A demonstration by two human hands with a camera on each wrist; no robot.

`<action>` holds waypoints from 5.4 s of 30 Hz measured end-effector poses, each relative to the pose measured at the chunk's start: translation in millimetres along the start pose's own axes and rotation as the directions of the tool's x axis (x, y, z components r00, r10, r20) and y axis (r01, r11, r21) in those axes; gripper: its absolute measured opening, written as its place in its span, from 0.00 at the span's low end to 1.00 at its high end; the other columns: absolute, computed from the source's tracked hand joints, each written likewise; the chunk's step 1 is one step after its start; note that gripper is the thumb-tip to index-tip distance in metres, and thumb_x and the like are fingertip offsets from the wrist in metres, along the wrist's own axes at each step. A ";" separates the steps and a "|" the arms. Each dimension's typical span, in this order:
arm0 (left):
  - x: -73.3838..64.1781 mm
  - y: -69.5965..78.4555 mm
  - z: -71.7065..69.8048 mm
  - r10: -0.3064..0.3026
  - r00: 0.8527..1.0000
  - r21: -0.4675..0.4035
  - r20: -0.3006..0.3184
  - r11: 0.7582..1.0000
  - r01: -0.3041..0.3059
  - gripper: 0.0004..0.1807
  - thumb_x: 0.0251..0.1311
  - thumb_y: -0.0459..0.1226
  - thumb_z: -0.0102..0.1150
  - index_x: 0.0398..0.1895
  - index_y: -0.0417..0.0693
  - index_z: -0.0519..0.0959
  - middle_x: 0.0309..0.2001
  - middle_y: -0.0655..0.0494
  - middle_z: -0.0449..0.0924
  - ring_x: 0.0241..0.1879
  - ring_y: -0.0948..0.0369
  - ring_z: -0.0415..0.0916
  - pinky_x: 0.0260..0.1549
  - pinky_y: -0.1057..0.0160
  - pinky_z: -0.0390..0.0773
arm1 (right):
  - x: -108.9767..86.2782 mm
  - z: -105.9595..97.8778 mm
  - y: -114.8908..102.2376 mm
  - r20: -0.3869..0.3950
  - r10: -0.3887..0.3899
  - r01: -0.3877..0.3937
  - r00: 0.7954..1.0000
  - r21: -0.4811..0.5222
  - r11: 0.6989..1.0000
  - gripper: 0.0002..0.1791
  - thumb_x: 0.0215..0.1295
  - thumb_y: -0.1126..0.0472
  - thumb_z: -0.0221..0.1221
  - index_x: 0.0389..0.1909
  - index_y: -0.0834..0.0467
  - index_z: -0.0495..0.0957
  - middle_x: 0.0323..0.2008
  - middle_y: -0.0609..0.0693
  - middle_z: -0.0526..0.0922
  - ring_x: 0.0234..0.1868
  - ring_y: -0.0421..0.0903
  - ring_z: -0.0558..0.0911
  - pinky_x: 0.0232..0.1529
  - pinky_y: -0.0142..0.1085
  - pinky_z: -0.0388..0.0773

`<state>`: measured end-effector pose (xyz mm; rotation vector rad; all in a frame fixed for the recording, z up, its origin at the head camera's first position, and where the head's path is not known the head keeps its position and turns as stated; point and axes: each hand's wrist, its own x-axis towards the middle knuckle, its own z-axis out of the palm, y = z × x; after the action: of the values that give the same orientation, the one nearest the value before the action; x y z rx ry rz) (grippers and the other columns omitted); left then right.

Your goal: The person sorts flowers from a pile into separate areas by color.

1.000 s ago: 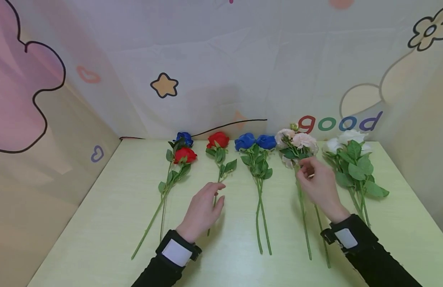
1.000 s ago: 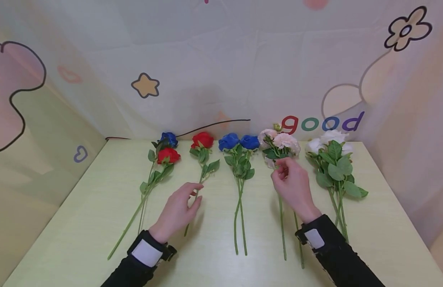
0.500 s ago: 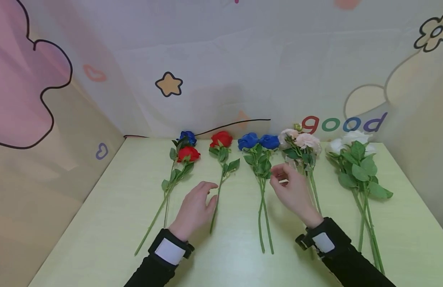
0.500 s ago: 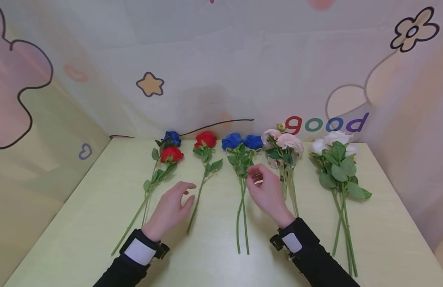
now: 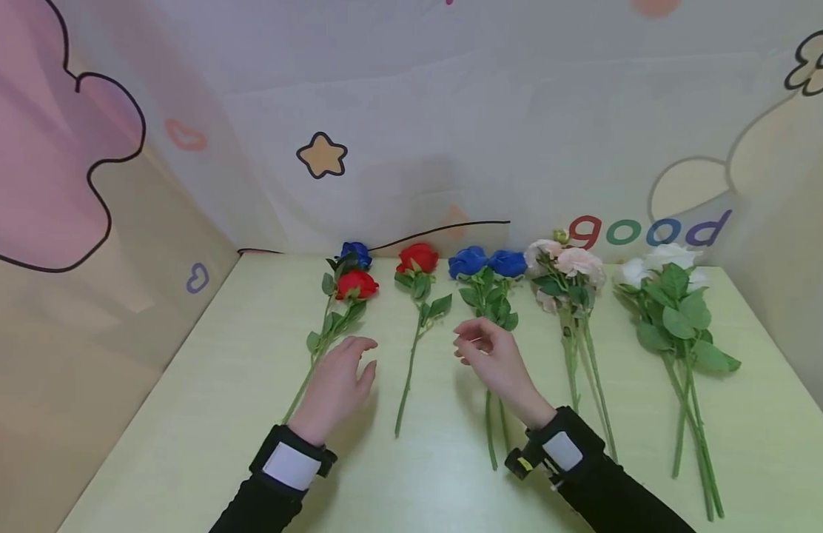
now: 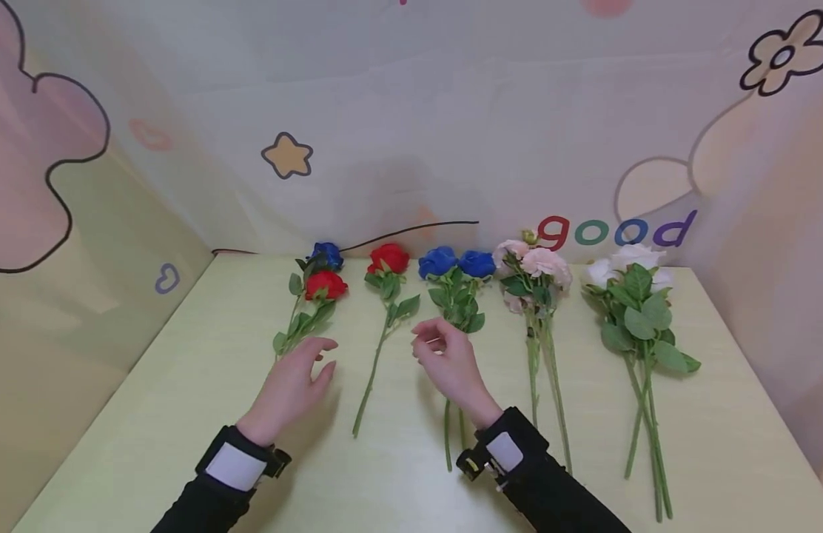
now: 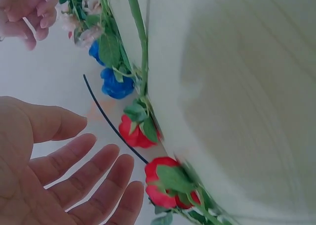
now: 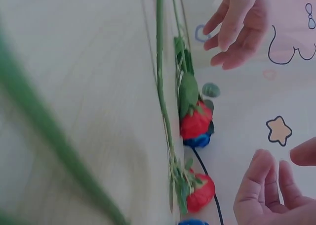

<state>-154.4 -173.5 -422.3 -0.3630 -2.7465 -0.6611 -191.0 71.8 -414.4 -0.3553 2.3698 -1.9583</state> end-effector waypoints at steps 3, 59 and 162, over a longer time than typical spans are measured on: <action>-2.4 -6.4 -4.8 -0.040 0.999 0.011 0.018 0.999 0.040 0.15 0.59 0.33 0.59 0.49 0.40 0.77 0.47 0.47 0.79 0.44 0.53 0.78 0.43 0.53 0.78 | -0.1 9.2 -3.2 0.017 0.053 -0.054 0.998 0.070 0.996 0.10 0.66 0.69 0.53 0.46 0.67 0.74 0.39 0.62 0.78 0.38 0.55 0.80 0.38 0.35 0.80; -8.6 -76.5 -26.5 -0.372 0.860 -0.033 0.349 0.912 0.408 0.19 0.56 0.30 0.53 0.52 0.33 0.72 0.30 0.49 0.76 0.24 0.58 0.70 0.20 0.63 0.70 | -8.0 74.9 -13.7 0.243 0.335 -0.413 0.910 0.576 0.705 0.14 0.65 0.69 0.48 0.51 0.67 0.67 0.37 0.53 0.76 0.35 0.44 0.78 0.36 0.31 0.75; -14.9 -78.1 -14.9 -0.348 0.775 -0.689 0.527 0.359 0.630 0.22 0.74 0.40 0.34 0.59 0.32 0.65 0.49 0.42 0.75 0.42 0.56 0.77 0.39 0.67 0.78 | -6.6 77.1 5.1 0.189 0.254 -0.295 0.948 0.234 0.926 0.18 0.63 0.72 0.51 0.54 0.71 0.64 0.33 0.59 0.78 0.28 0.42 0.78 0.34 0.32 0.79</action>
<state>-161.4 -250.5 -445.9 0.2831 -2.5206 -2.3317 -171.3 -0.3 -435.4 -0.1437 1.9163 -1.9902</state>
